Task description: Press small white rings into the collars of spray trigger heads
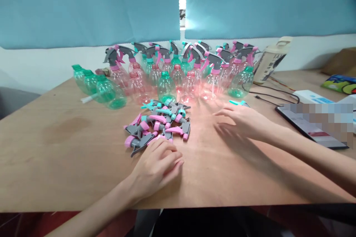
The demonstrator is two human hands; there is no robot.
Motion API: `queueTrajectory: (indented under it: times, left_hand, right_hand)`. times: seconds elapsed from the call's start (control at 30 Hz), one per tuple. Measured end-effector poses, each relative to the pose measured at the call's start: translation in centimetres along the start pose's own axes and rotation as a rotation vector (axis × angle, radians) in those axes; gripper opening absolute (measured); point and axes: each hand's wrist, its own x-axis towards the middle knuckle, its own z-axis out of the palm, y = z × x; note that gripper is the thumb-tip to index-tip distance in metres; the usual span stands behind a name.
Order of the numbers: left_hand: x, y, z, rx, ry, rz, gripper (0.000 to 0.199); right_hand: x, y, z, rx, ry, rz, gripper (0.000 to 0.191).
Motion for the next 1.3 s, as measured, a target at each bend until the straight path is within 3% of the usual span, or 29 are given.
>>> queueTrajectory:
  times: [0.13,0.23,0.47,0.63,0.93,1.13,1.3]
  left_hand:
    - [-0.9,0.0,-0.5,-0.009,0.035,-0.039,0.009]
    - [-1.3,0.3,-0.4,-0.022,0.029,-0.042,0.008]
    - [-1.4,0.5,0.2,-0.041,0.005,0.016,0.013]
    - [-1.7,0.5,0.2,-0.068,0.008,-0.003,0.014]
    - [-1.8,0.6,0.3,-0.089,0.029,-0.005,0.013]
    - [-1.7,-0.1,-0.3,-0.097,0.023,-0.101,0.015]
    - [-1.6,-0.5,-0.9,-0.134,0.082,-0.200,0.015]
  right_hand:
    - [3.8,-4.2,-0.4,0.216,0.014,0.003,0.020]
    - [6.9,-6.1,-0.3,0.252,0.028,0.004,0.018]
    - [14.2,-7.0,0.7,0.260,0.044,0.180,0.029]
    - [17.3,-7.2,1.7,0.257,-0.085,0.275,0.033]
    - [17.5,-8.0,0.7,0.236,-0.240,0.392,0.037]
    - [16.0,-7.6,0.0,0.295,-0.169,0.359,0.033]
    - [12.3,-5.7,-2.1,0.404,-0.113,0.333,0.036]
